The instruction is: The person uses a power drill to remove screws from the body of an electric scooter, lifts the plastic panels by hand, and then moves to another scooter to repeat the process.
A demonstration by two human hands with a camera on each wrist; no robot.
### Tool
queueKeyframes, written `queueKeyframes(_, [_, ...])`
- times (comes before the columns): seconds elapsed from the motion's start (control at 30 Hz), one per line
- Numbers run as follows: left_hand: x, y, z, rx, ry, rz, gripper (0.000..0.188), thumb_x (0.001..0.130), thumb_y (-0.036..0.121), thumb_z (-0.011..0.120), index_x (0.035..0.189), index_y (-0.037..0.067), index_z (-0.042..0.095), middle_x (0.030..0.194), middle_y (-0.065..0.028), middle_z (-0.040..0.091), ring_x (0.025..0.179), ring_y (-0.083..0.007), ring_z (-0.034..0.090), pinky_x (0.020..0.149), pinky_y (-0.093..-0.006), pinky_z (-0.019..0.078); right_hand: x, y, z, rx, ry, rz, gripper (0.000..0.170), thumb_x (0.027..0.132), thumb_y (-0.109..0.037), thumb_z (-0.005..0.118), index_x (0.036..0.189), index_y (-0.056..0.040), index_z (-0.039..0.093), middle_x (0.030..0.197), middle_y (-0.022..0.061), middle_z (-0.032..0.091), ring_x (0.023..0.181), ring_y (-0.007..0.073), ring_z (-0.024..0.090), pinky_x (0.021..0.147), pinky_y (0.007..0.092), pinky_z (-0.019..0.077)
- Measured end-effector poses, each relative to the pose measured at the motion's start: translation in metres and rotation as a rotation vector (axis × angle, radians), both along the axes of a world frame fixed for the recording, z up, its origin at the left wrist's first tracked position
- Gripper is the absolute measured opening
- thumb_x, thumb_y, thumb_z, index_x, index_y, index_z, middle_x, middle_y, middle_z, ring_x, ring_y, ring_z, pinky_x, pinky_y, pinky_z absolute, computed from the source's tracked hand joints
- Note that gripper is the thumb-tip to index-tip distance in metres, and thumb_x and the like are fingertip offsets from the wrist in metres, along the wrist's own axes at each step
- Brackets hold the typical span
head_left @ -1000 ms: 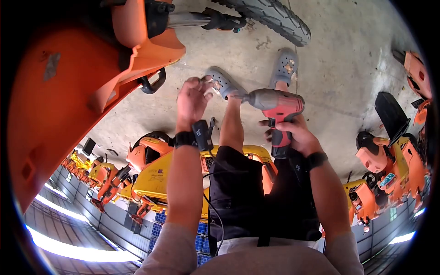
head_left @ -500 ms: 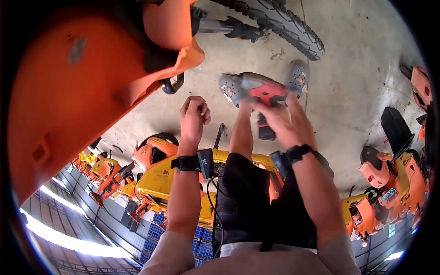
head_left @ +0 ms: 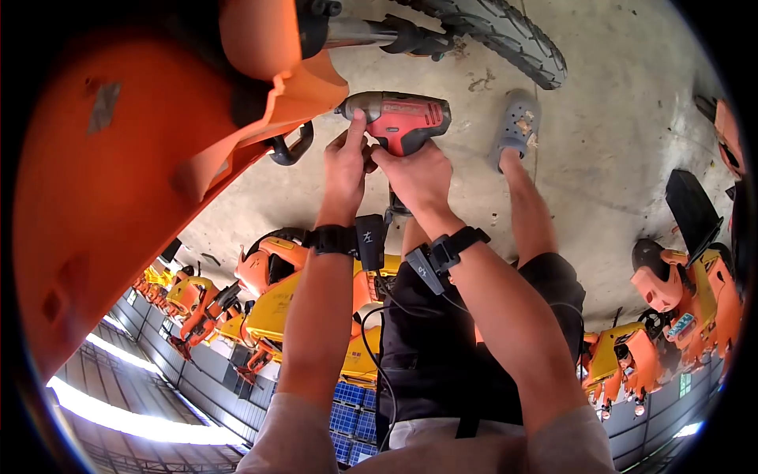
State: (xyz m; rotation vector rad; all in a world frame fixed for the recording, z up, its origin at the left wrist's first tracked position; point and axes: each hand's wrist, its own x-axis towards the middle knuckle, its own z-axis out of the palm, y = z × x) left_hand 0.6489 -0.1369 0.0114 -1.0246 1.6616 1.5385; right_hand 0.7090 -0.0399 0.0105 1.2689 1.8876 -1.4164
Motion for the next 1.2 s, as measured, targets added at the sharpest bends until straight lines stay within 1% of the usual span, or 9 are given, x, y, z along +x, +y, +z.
queueKeyframes(0.1, [0.000,-0.002,-0.001,-0.005,0.012,0.000,0.040,0.086,0.039,0.069,0.067,0.012,0.046,0.059,0.0050,0.038,0.049,-0.0071,0.035,0.045,-0.0258,0.0274,-0.002,0.005,0.010,-0.065,-0.028,0.042,0.047,0.071,-0.046,0.065,0.090,-0.0035,0.066,0.079,0.0158,0.069,0.077,0.0327,0.067,0.075,0.0383,0.0521])
queueKeyframes(0.2, [0.000,-0.002,0.001,-0.014,0.027,0.039,0.041,0.087,0.038,0.069,0.065,0.013,0.045,0.060,0.0053,0.037,0.050,-0.0072,0.035,0.046,-0.0259,0.0272,-0.003,-0.003,0.011,0.014,0.041,-0.066,0.039,0.065,-0.031,0.076,0.084,0.0000,0.063,0.074,0.0136,0.069,0.073,0.0309,0.068,0.069,0.0368,0.0531])
queueKeyframes(0.43, [0.003,-0.001,-0.001,0.033,0.086,0.136,0.038,0.090,0.030,0.067,0.064,0.014,0.044,0.062,0.0058,0.037,0.055,-0.0072,0.033,0.051,-0.0254,0.0278,-0.013,-0.006,0.029,-0.079,-0.016,-0.191,0.047,0.068,-0.031,0.075,0.096,0.0030,0.060,0.084,0.0193,0.069,0.081,0.0352,0.067,0.073,0.0389,0.0532])
queueKeyframes(0.53, [0.004,-0.007,0.001,0.044,0.041,0.085,0.032,0.092,0.034,0.063,0.075,0.010,0.052,0.070,0.0031,0.044,0.065,-0.0087,0.043,0.060,-0.0257,0.0377,-0.015,-0.003,0.032,-0.060,-0.048,-0.147,0.047,0.069,-0.033,0.074,0.096,0.0036,0.060,0.084,0.0206,0.068,0.082,0.0366,0.067,0.074,0.0403,0.0532])
queueKeyframes(0.63, [0.007,-0.007,-0.001,0.064,0.054,0.078,0.032,0.092,0.034,0.064,0.075,0.009,0.053,0.069,0.0035,0.044,0.064,-0.0086,0.044,0.058,-0.0255,0.0376,-0.016,-0.004,0.031,-0.031,-0.048,-0.099,0.045,0.070,-0.034,0.072,0.094,0.0029,0.061,0.082,0.0207,0.068,0.081,0.0372,0.067,0.073,0.0408,0.0532])
queueKeyframes(0.8, [0.003,-0.002,0.027,-0.106,0.082,-0.107,0.033,0.093,0.028,0.062,0.069,0.010,0.050,0.063,0.0058,0.037,0.054,-0.0058,0.034,0.049,-0.0250,0.0273,-0.018,0.000,0.034,-0.035,-0.120,0.002,0.049,0.066,-0.038,0.071,0.089,0.0038,0.059,0.072,0.0196,0.067,0.071,0.0368,0.067,0.066,0.0421,0.0542])
queueKeyframes(0.87, [0.004,-0.028,0.022,-0.005,0.106,-0.090,0.026,0.093,0.025,0.061,0.077,0.006,0.055,0.062,0.0060,0.033,0.053,-0.0061,0.030,0.049,-0.0252,0.0258,-0.017,0.001,0.034,-0.046,-0.113,0.003,0.047,0.066,-0.037,0.071,0.087,0.0030,0.059,0.070,0.0197,0.066,0.069,0.0371,0.067,0.065,0.0427,0.0541])
queueKeyframes(0.93, [-0.001,-0.037,0.023,-0.066,0.083,-0.033,0.028,0.094,0.021,0.058,0.109,-0.002,0.058,0.063,0.0053,0.031,0.054,-0.0069,0.030,0.051,-0.0253,0.0266,-0.017,0.002,0.034,-0.060,-0.099,0.007,0.045,0.065,-0.036,0.071,0.085,0.0023,0.059,0.067,0.0198,0.065,0.067,0.0373,0.066,0.063,0.0433,0.0539])
queueKeyframes(1.2, [-0.012,-0.041,0.019,0.005,-0.016,0.017,0.037,0.096,0.029,0.056,0.117,-0.002,0.057,0.066,0.0052,0.030,0.060,-0.0074,0.032,0.057,-0.0247,0.0294,-0.012,0.004,0.037,0.050,-0.022,-0.003,0.047,0.065,-0.035,0.072,0.088,0.0020,0.055,0.064,0.0183,0.064,0.064,0.0373,0.066,0.061,0.0452,0.0532])
